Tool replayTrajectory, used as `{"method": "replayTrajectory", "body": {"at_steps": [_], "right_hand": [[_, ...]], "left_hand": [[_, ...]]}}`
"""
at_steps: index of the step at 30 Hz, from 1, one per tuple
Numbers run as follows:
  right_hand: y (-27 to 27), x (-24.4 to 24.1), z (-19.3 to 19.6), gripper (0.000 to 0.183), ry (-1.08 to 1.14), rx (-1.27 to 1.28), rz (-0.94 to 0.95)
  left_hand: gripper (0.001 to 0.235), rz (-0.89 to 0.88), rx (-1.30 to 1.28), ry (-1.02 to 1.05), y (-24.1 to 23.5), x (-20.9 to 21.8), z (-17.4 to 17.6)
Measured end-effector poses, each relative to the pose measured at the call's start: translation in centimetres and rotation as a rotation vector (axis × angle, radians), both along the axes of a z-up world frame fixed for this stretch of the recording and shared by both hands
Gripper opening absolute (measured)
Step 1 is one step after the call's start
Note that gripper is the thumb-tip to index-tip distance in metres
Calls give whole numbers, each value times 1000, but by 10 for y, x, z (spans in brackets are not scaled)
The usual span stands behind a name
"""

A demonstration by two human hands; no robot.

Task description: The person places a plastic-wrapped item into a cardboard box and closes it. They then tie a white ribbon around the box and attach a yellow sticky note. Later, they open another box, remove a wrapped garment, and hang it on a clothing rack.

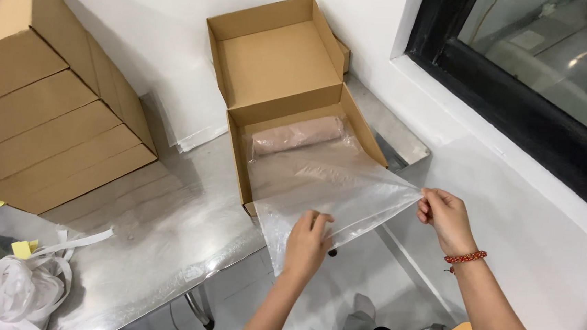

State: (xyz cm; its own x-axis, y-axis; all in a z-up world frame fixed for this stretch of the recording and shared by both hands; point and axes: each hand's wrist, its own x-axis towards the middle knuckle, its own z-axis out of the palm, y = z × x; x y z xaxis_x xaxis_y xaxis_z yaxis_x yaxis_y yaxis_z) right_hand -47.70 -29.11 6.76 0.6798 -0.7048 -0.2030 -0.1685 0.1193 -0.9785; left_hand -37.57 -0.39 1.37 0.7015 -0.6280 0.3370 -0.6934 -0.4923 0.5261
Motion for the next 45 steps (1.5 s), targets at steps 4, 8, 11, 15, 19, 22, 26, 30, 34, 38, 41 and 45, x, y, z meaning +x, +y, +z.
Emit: {"method": "replayTrajectory", "body": {"at_steps": [4,8,11,15,19,22,26,30,34,38,41,45], "right_hand": [[4,3,0,24,-6,-39,-38],[48,4,30,16,-154,-775,-25],[82,12,44,24,-122,-1271,122],[105,29,41,76,59,-1610,417],[89,48,23,40,300,-1539,524],[83,52,41,34,454,-1456,691],[98,54,94,39,692,-985,942],[126,81,124,58,298,-350,828],[109,159,23,51,25,306,511],[106,221,6,60,92,577,437],[73,251,-53,66,116,653,358],[20,342,-219,73,14,837,235]], "left_hand": [[22,92,78,99,32,15,27],[21,121,-2,9,33,38,72],[21,120,-34,-37,30,55,105],[23,81,-119,-125,15,85,128],[20,43,-207,-91,3,108,132],[20,75,-279,-104,-5,122,141],[19,14,-324,-96,-5,117,155],[15,-85,-366,-46,-6,113,153],[16,-108,-370,-10,-5,109,153],[24,-105,-230,-58,9,139,161],[33,-19,-174,-15,23,166,162],[33,117,-190,40,36,212,158]]}}
